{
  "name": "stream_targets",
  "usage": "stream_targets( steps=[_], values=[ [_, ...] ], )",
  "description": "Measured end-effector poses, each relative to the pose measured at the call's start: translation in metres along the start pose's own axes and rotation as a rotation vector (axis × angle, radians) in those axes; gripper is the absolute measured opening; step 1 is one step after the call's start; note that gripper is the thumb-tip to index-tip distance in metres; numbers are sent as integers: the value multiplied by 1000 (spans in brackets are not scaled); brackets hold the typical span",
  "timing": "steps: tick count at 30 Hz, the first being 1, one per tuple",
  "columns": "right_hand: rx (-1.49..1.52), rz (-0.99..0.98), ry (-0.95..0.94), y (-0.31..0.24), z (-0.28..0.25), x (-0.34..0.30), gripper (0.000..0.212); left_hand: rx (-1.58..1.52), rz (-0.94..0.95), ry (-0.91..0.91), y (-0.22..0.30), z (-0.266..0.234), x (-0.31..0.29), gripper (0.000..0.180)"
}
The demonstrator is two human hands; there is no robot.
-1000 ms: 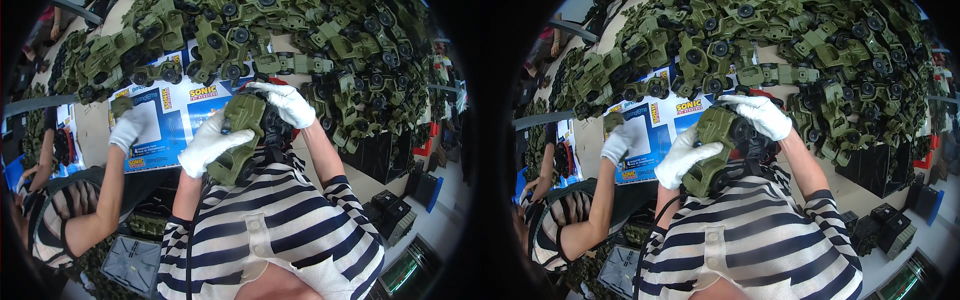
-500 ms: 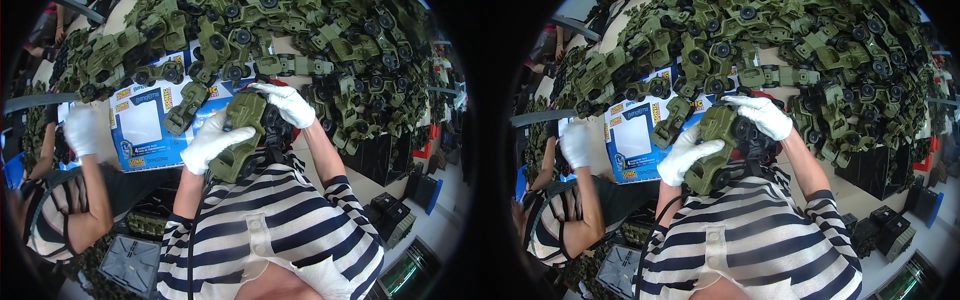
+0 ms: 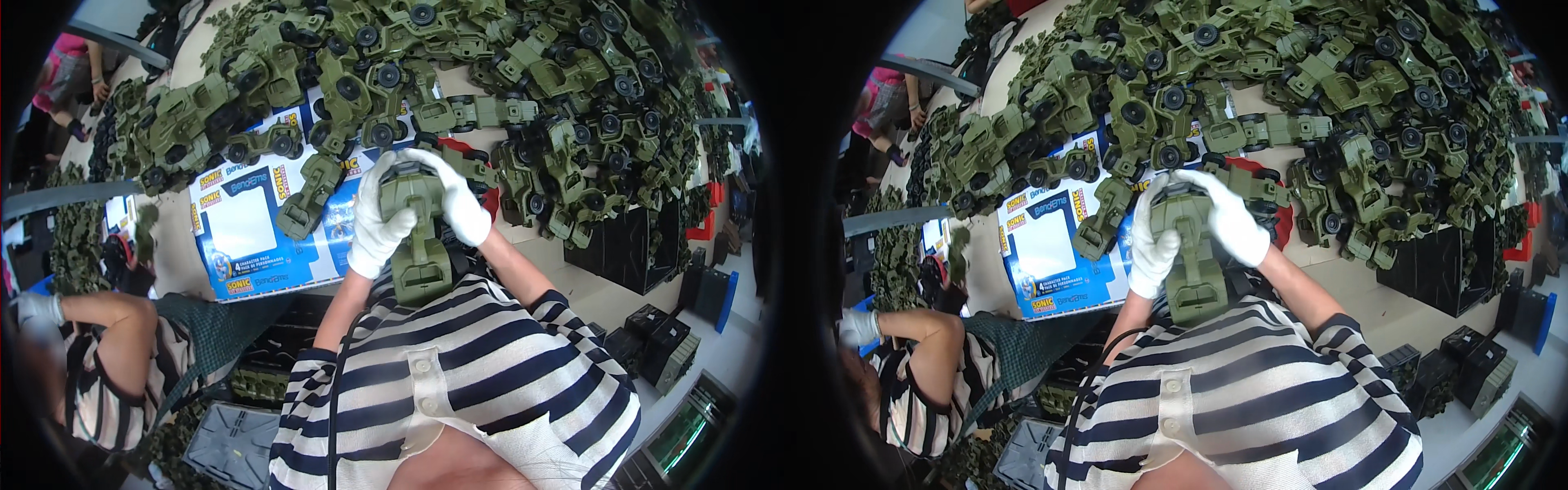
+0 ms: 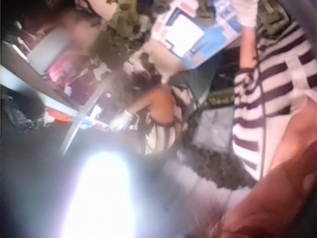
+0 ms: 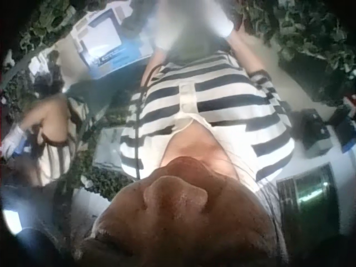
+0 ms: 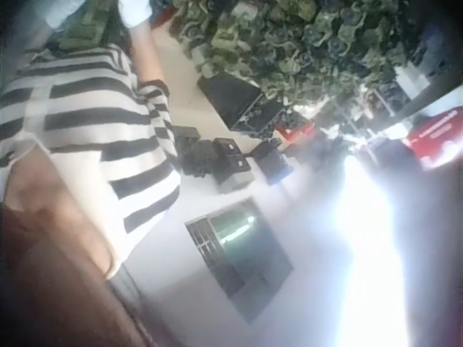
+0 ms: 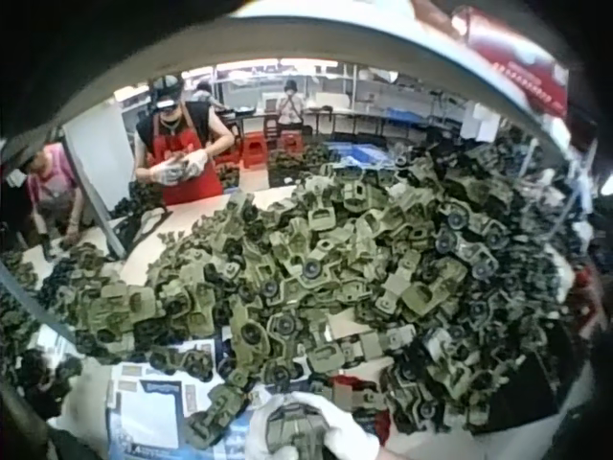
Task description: The person assembles green toy tanks by picking up a tank body and inserting a black turret component into it. The person handles the toys one at a time, repeatedly picking up bodies and turrets from a large pile on the table and a red bowl, respectively, and snapping them together.
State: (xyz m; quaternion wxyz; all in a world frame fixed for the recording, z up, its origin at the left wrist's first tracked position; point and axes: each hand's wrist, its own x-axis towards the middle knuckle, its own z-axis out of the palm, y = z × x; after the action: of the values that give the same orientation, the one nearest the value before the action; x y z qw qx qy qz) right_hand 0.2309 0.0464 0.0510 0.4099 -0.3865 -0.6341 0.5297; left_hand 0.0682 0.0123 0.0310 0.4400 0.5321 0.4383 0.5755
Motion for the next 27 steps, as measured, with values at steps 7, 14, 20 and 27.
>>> stream_targets(
  steps=[7, 14, 20, 27],
  values=[
    [-71, -170, 151, -1, 14, -11, 34, 283, 199, 40, 8, 2, 4, 59],
    [411, 467, -77, -9, -5, -31, 75, 386, 148, 240, 23, 1, 23, 55],
    [767, 664, 99, -13, -50, -72, 60, 780, -30, 82, 10, -66, 24, 57],
    [751, 400, 840, -54, -197, -134, 44, 1196, -473, -251, -108, -178, -9, 56]
  ],
)
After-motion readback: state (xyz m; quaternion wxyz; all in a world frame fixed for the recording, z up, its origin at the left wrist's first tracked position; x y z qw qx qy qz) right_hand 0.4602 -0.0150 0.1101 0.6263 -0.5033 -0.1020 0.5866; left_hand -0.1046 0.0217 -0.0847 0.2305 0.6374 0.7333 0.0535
